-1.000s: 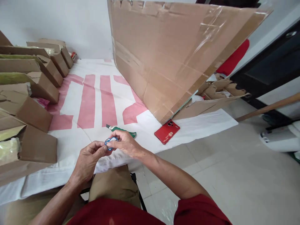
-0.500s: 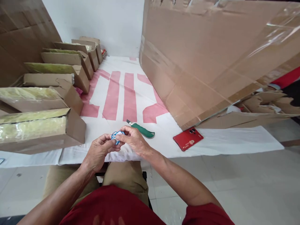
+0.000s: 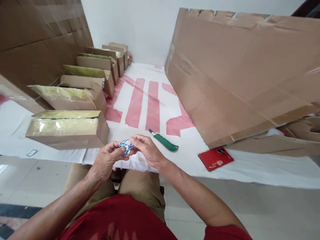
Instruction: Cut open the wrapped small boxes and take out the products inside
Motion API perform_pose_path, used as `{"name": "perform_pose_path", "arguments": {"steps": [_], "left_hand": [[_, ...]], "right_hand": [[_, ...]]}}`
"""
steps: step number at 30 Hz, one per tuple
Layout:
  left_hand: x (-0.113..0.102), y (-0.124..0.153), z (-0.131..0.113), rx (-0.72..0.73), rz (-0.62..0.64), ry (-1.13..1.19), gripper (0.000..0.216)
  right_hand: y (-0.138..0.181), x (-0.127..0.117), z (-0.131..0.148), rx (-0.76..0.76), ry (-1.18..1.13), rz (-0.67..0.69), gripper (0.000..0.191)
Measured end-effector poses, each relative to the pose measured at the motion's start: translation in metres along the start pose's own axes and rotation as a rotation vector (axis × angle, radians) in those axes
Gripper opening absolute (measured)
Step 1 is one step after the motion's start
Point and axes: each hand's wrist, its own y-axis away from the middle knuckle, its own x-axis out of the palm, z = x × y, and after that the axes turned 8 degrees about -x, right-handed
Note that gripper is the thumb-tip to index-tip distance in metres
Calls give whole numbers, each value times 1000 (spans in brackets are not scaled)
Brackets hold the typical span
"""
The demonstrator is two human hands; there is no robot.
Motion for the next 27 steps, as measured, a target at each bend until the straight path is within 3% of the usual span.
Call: {"name": "perform_pose_path", "arguments": {"steps": [6,11,14,18,21,24,27], "left_hand": [[-33,18,-5,-2,16,-58,44],[-81,43,-9,3,-74,-84,44],[-131,54,-18,92,-219,-145,41],[-221,53,-39,205,-562,-256,40],[-280,40,-59,191,-801,-462,34],[-316,22,-74,139,-890,-592,23],[-332,5,-82,59,-895,-684,13]], "right_hand": [[-10,16,2,-12,6,94,43],[-21,33,0,30,74,232,43],[-27,43,-4,61,139,265,44],[-35,50,-12,102,232,308,45],[-40,54,-19,140,296,336,46],[-42,58,-25,184,333,346,48],[-43,60,-28,215,350,334,48]]}}
